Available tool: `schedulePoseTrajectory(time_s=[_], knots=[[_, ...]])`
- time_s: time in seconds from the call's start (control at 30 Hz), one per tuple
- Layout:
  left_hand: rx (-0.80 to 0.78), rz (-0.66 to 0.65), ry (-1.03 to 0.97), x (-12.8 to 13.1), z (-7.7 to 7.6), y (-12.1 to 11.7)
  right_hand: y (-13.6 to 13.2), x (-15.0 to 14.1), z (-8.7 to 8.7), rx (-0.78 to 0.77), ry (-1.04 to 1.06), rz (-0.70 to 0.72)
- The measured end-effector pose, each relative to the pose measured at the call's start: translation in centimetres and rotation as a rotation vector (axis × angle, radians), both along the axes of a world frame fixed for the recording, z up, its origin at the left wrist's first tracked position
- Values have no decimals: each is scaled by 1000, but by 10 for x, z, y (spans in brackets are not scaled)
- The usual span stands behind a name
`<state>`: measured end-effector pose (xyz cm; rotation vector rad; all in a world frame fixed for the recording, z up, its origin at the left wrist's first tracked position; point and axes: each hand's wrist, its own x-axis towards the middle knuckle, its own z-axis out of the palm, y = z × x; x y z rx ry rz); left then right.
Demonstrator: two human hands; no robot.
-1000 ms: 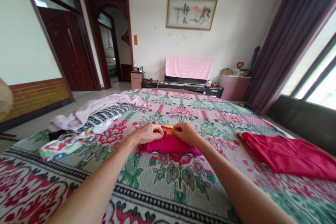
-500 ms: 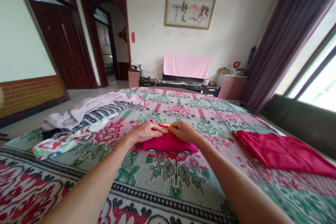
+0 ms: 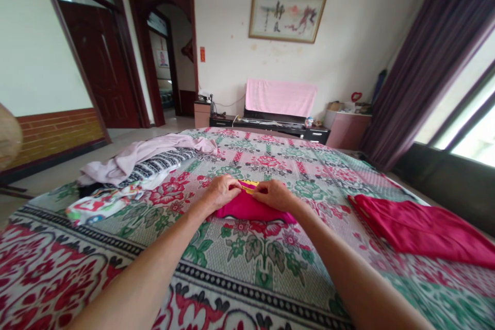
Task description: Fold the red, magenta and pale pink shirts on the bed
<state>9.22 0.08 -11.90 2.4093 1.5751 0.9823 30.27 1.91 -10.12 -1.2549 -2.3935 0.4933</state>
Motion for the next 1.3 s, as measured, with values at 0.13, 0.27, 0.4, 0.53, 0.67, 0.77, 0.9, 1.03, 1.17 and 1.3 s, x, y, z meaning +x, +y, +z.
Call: schedulePoseTrajectory(time_s=[0.13,0.27,0.4,0.53,0.67,0.77,0.9,1.03,1.17,1.3], knots=[[186,-11,8,-5,-9,4,-1,-2,-1,33,-45,-20],[225,2,40,-10,-27,11,-2,-3,0,70,-77,2],[207,-18,49,-13,-40,16,-4,-4,-1,170,-130,-7],[193,-24,11,-13,-43,18,-5,1,-3,349,-99,-81],[119,10,-51,-12,-41,15,3,15,-6,345,89,-285],[62,34,-119,-11,-35,10,6,32,-8,254,241,-472],[39,110,-193,-12,-25,3,-6,53,-11,121,366,-615],[9,322,-209,-14,-16,-3,-29,64,-19,81,367,-640],[-183,509,-102,-17,-7,-16,-50,66,-25,71,276,-653],[-326,488,17,-16,-7,-30,-59,63,-23,82,143,-662]])
